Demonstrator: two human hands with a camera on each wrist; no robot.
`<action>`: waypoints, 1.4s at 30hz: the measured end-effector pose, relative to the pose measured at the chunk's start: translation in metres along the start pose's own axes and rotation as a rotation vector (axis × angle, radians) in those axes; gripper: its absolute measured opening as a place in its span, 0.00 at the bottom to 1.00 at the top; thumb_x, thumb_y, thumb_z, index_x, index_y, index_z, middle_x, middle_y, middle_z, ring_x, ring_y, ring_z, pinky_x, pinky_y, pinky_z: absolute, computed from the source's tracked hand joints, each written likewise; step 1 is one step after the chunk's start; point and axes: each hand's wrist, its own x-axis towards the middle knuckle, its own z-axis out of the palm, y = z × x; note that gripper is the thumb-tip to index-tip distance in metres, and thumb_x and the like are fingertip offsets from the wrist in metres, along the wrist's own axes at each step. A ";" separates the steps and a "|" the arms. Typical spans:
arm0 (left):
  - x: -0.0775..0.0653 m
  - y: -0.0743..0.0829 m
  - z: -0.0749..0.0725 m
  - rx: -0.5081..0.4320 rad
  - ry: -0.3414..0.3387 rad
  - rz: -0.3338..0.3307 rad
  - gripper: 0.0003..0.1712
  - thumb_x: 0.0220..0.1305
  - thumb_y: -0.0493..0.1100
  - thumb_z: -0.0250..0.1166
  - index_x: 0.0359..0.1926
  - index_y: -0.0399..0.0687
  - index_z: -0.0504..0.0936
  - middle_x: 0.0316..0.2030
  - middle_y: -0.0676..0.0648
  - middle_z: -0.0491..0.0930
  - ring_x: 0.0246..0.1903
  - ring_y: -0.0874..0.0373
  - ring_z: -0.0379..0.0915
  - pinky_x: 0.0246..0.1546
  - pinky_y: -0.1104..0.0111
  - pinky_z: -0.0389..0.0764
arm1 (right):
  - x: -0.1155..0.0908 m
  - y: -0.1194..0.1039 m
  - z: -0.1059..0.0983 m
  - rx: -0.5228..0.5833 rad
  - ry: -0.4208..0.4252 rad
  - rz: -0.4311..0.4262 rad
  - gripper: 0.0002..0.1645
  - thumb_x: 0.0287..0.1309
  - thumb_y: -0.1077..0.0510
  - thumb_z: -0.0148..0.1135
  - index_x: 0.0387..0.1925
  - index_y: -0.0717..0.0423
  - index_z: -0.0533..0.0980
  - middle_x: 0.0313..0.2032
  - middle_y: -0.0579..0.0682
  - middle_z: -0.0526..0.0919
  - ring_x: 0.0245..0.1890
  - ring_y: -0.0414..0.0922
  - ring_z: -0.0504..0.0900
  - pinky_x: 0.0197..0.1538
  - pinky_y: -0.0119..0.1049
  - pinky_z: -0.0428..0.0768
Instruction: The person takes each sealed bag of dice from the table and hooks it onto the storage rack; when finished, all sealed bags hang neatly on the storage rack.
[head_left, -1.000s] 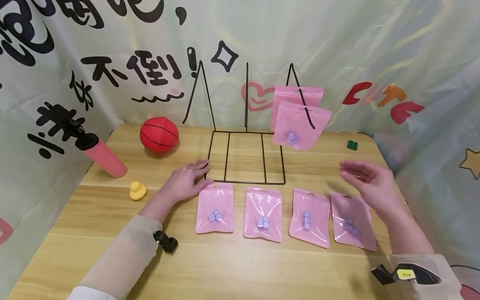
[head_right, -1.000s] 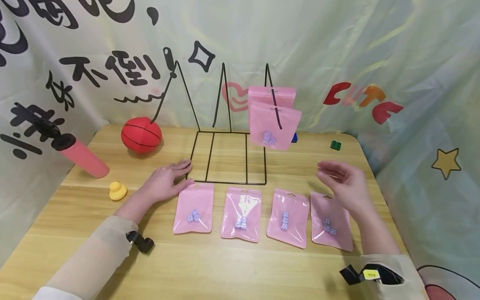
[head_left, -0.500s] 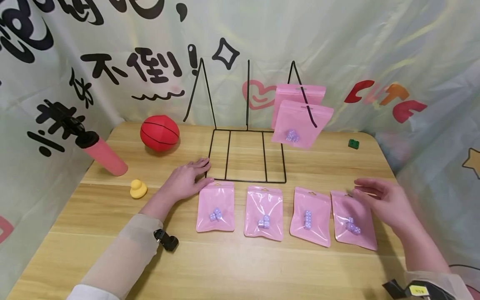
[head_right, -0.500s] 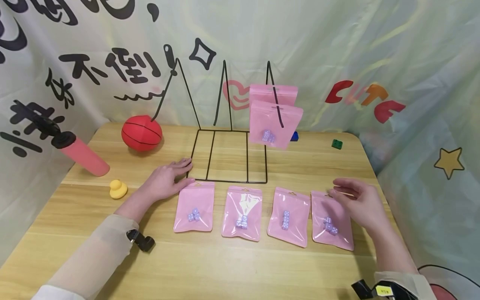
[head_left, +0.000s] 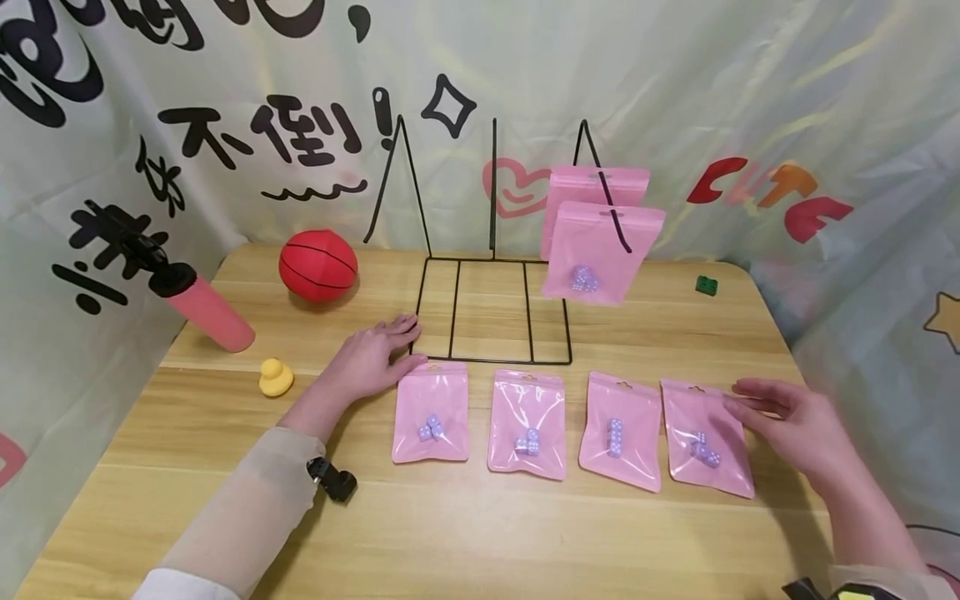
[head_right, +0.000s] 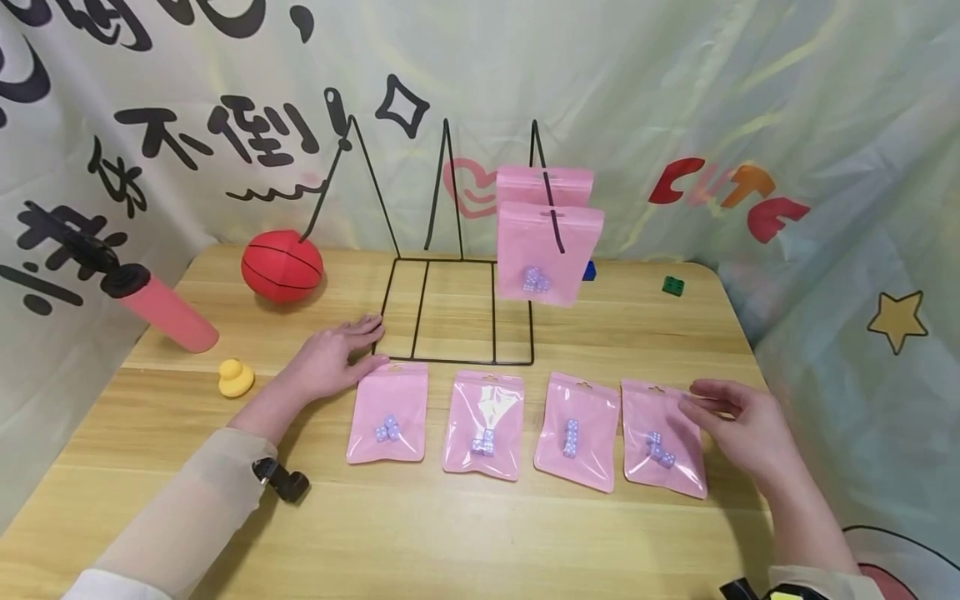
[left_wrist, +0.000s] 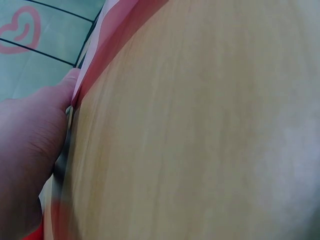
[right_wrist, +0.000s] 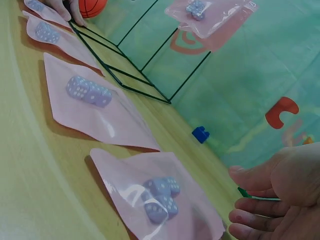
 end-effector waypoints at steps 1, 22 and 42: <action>0.000 0.000 0.000 0.000 0.001 -0.001 0.38 0.74 0.62 0.66 0.74 0.46 0.75 0.75 0.45 0.68 0.75 0.42 0.62 0.72 0.41 0.65 | -0.001 0.001 0.000 0.001 -0.002 -0.002 0.36 0.70 0.49 0.72 0.65 0.72 0.75 0.58 0.71 0.82 0.40 0.15 0.73 0.39 0.17 0.78; 0.000 0.000 0.000 0.019 -0.015 -0.021 0.38 0.74 0.63 0.65 0.75 0.48 0.74 0.76 0.47 0.67 0.75 0.42 0.62 0.72 0.40 0.65 | -0.003 0.023 0.005 -0.017 -0.075 0.168 0.40 0.68 0.50 0.74 0.61 0.82 0.71 0.37 0.54 0.88 0.31 0.37 0.82 0.32 0.29 0.82; 0.000 0.001 0.000 0.015 -0.021 -0.024 0.38 0.75 0.64 0.64 0.75 0.49 0.74 0.76 0.47 0.67 0.76 0.46 0.61 0.73 0.42 0.65 | -0.009 0.003 -0.007 0.069 -0.014 0.025 0.17 0.73 0.60 0.68 0.49 0.74 0.80 0.35 0.44 0.85 0.32 0.35 0.79 0.34 0.29 0.83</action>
